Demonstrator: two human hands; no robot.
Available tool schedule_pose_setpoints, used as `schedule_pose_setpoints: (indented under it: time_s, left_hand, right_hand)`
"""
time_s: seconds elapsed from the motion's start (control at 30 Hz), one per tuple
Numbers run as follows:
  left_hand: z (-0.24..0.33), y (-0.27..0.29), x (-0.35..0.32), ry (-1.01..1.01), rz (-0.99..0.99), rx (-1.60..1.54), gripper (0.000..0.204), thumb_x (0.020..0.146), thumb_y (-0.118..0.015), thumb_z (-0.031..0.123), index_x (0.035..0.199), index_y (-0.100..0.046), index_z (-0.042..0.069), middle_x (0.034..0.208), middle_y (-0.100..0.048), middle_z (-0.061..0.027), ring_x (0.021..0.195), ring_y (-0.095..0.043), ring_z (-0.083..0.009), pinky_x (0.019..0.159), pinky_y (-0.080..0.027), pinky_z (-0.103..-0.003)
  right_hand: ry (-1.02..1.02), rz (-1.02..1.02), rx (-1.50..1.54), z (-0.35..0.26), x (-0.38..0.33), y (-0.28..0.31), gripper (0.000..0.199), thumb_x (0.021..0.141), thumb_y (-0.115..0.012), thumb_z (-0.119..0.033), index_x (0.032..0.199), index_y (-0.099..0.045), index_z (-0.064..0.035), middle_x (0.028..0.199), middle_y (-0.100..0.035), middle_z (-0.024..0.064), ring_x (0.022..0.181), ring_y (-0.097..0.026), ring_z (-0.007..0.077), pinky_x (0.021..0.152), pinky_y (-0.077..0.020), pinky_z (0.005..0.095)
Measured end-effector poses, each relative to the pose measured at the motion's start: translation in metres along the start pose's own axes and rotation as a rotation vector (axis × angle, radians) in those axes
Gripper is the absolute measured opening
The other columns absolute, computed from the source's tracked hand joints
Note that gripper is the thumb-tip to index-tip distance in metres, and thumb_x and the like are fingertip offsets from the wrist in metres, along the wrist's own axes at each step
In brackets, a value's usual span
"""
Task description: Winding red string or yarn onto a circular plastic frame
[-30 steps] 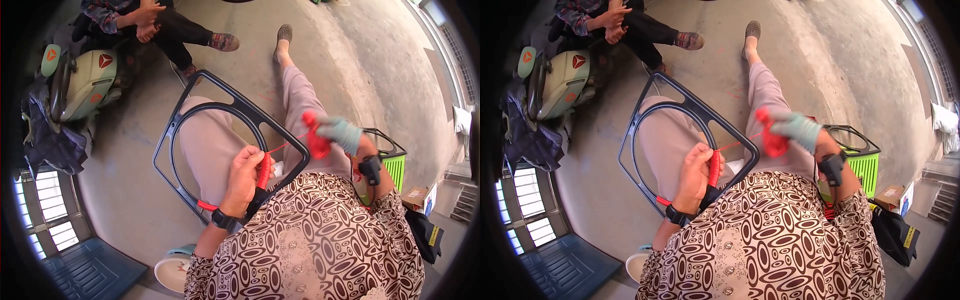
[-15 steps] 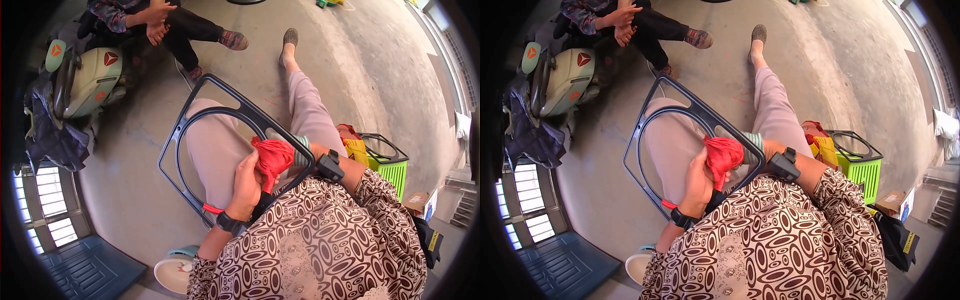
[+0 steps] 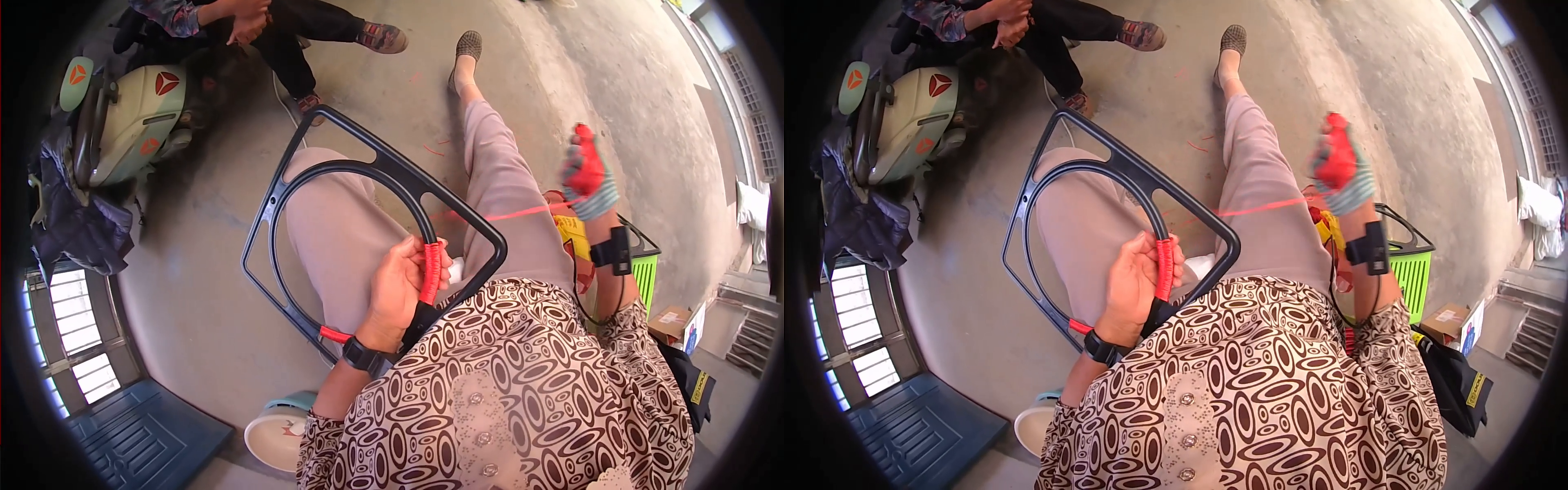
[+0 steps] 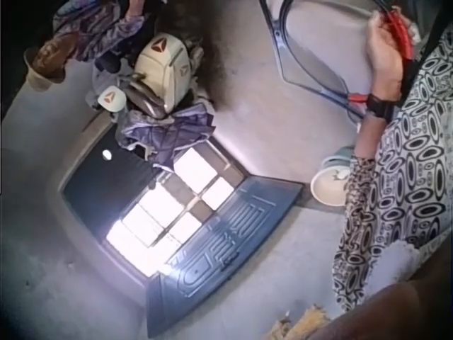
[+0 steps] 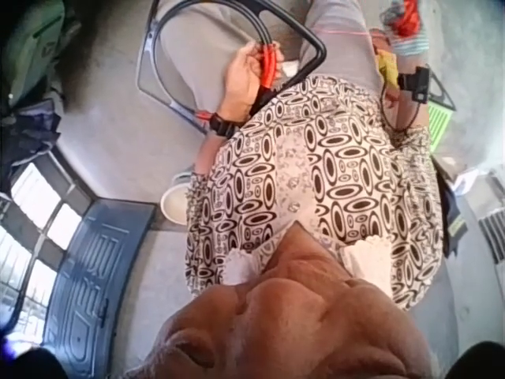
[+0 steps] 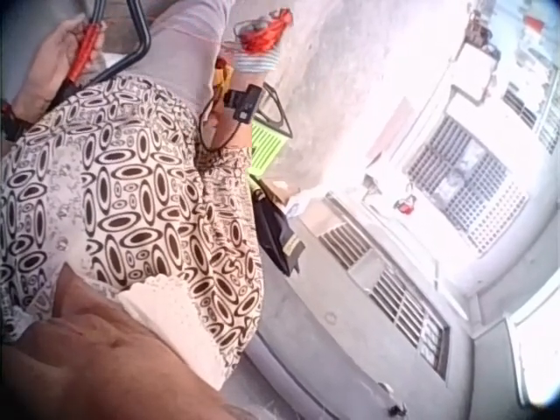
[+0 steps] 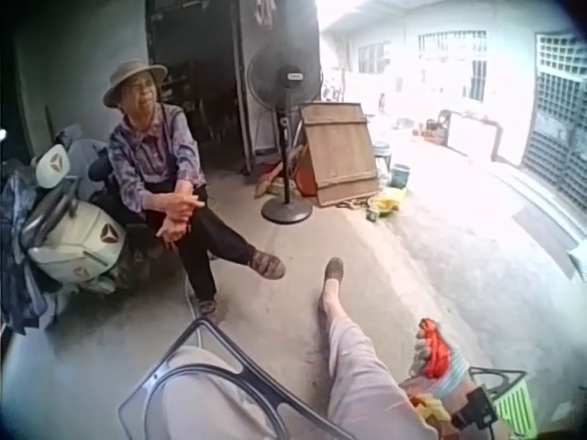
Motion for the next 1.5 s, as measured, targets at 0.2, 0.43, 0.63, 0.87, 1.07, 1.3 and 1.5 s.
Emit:
schedule_pose_setpoints:
  time_s: [0.2,0.43,0.63,0.87,1.07,1.3,1.5]
  left_hand:
    - [0.001,-0.001,0.0,0.002,0.035,0.012,0.04,0.095,-0.04,0.035,0.102,-0.055,-0.001,0.083,-0.061,-0.013,0.069,-0.057,-0.0192,0.062,-0.049,-0.03]
    - [0.007,-0.007,-0.001,-0.104,0.05,0.102,0.008,0.091,-0.051,0.013,0.085,-0.049,0.008,0.077,-0.062,-0.0132,0.059,-0.059,-0.0177,0.054,-0.051,-0.029]
    - [0.013,-0.015,-0.002,-0.113,0.092,0.276,0.004,0.091,-0.049,0.011,0.088,-0.049,0.008,0.076,-0.062,-0.0127,0.061,-0.061,-0.018,0.054,-0.052,-0.029]
    - [0.003,-0.009,-0.003,-0.279,-0.043,0.22,0.011,0.09,-0.051,0.01,0.097,-0.051,0.002,0.094,-0.062,-0.0115,0.082,-0.062,-0.0162,0.076,-0.051,-0.029]
    - [0.008,-0.019,-0.002,-0.236,0.042,0.191,0.032,0.095,-0.047,0.025,0.111,-0.054,-0.002,0.105,-0.062,-0.0122,0.096,-0.061,-0.0184,0.085,-0.05,-0.032]
    - [0.002,-0.001,-0.002,-0.094,0.051,0.021,0.044,0.097,-0.038,0.038,0.108,-0.055,-0.001,0.093,-0.063,-0.0116,0.078,-0.062,-0.0193,0.065,-0.053,-0.032]
    - [0.004,0.0,-0.005,-0.049,0.016,0.075,0.055,0.096,-0.028,0.047,0.101,-0.055,0.0,0.087,-0.061,-0.0149,0.076,-0.06,-0.0219,0.064,-0.05,-0.031]
  right_hand:
    - [0.036,-0.126,-0.057,-0.075,-0.049,-0.013,0.032,0.099,-0.035,-0.021,0.111,-0.045,0.0063,0.063,-0.035,-0.0022,0.044,-0.036,0.0072,0.045,-0.0337,0.0225]
    - [0.224,0.746,-0.915,-0.054,-0.034,-0.009,0.028,0.09,-0.056,-0.036,0.103,-0.058,-0.0112,0.058,-0.046,-0.0068,0.045,-0.043,0.0053,0.038,-0.033,0.0211]
    - [-0.499,-0.038,-1.491,0.089,-0.029,-0.083,0.034,0.083,-0.061,-0.015,0.115,-0.06,-0.0047,0.092,-0.064,0.0038,0.082,-0.057,0.0111,0.074,-0.0472,0.0264]
    - [-0.431,-0.335,-1.156,0.171,0.009,-0.105,0.036,0.076,-0.066,-0.015,0.108,-0.058,0.0002,0.081,-0.057,-0.0014,0.082,-0.05,0.0052,0.069,-0.0439,0.0226]
    - [-0.821,-0.282,-0.841,0.193,0.023,-0.021,0.028,0.085,-0.061,-0.023,0.103,-0.056,-0.0035,0.087,-0.055,-0.0048,0.074,-0.05,0.0056,0.064,-0.0417,0.0217]
    - [-0.732,0.13,-0.391,0.207,0.007,-0.052,0.03,0.08,-0.069,-0.027,0.101,-0.06,-0.0057,0.091,-0.065,0.0073,0.085,-0.061,0.0172,0.078,-0.0506,0.0323]
    - [-0.019,0.348,-0.222,0.13,0.033,-0.07,0.027,0.083,-0.062,-0.022,0.102,-0.056,-0.0044,0.085,-0.063,0.0094,0.08,-0.06,0.0224,0.077,-0.0494,0.0367]
Point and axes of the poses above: each hand's wrist, its own x-axis towards the middle knuckle, its own y-axis out of the back of the hand, z = x × y, the point moved 3 cm from there along x, towards the middle knuckle
